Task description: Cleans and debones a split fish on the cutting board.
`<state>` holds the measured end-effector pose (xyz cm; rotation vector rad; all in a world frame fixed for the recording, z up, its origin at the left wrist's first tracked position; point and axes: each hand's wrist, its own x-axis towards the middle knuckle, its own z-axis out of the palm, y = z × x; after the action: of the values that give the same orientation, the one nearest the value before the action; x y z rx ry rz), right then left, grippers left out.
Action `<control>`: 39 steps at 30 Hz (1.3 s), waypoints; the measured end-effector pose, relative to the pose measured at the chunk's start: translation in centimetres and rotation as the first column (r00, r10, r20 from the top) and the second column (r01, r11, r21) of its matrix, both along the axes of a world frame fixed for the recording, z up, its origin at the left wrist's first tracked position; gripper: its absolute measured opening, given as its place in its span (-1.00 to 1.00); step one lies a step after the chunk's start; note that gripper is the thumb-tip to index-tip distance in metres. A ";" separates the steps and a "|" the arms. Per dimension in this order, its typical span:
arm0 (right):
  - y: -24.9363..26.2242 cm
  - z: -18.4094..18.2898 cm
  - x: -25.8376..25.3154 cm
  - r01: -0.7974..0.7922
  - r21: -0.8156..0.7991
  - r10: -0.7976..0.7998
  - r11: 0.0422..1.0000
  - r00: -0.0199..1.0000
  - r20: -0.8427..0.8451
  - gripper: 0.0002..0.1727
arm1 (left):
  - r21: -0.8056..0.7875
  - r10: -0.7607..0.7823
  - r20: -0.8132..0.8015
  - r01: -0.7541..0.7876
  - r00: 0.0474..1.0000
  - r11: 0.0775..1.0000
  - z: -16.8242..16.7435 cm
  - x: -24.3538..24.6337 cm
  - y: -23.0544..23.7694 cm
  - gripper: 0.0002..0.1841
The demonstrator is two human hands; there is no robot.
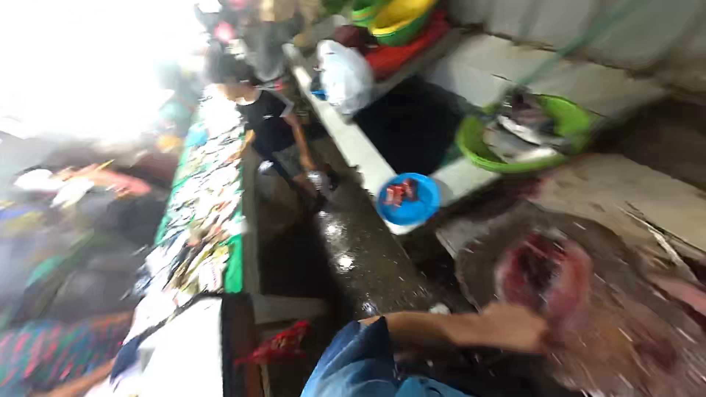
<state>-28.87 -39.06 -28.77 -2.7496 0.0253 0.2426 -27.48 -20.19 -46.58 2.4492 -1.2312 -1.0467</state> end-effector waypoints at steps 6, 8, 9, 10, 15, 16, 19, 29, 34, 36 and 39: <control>-4.2 -16.8 -12.5 0.654 0.019 -0.655 0.756 0.755 0.044 -0.31 | -0.194 -0.364 0.113 0.380 0.925 0.905 -11.0 3.8 -8.5 -0.41; -3.8 -19.7 -18.2 0.728 0.080 -0.729 0.680 0.684 -0.025 -0.31 | -0.132 -0.633 0.268 0.678 0.726 0.723 -11.6 3.7 -9.0 -0.37; -3.0 -20.8 -21.2 0.763 0.112 -0.760 0.636 0.645 -0.082 -0.32 | -0.133 -0.711 0.304 0.767 0.635 0.628 -11.7 3.4 -7.8 -0.40; -2.1 -22.0 -24.0 0.792 0.133 -0.784 0.596 0.609 -0.121 -0.33 | -0.129 -0.772 0.293 0.824 0.563 0.552 -11.6 3.1 -6.1 -0.39; 3.9 -23.3 -29.7 0.851 0.189 -0.835 0.490 0.520 -0.179 -0.40 | -0.480 -0.212 0.157 0.262 0.965 0.837 -8.9 5.7 -1.1 -0.54; 5.1 -23.3 -29.2 0.837 0.190 -0.826 0.512 0.541 -0.156 -0.44 | -0.445 0.050 0.124 0.011 0.991 0.895 -8.4 7.0 -2.3 -0.38; 7.4 -23.0 -26.0 0.779 0.197 -0.777 0.596 0.621 -0.103 -0.42 | -0.231 0.441 0.045 -0.421 0.896 0.877 -8.6 10.3 -5.9 -0.14; 8.0 -25.0 -19.1 0.497 -0.025 -0.497 0.868 0.862 -0.099 -0.45 | 0.104 0.620 -0.748 -0.880 0.238 0.463 -12.3 3.1 -5.2 -0.44; 9.3 -25.0 -18.6 0.493 -0.089 -0.497 0.865 0.868 -0.021 -0.48 | 0.133 0.600 -0.781 -0.892 0.175 0.432 -11.8 3.6 -4.1 -0.51; 9.2 -24.7 -18.1 0.495 -0.104 -0.501 0.863 0.864 -0.047 -0.46 | 0.126 0.597 -0.782 -0.894 0.177 0.430 -11.8 3.8 -4.1 -0.50; 9.3 -24.4 -16.6 0.489 -0.123 -0.504 0.863 0.850 -0.153 -0.44 | 0.113 0.592 -0.782 -0.891 0.193 0.440 -12.2 3.9 -3.9 -0.49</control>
<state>-45.47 -29.79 -53.18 -2.6707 0.8030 0.3469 -23.61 -24.06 -58.74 1.5645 0.1705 -1.0934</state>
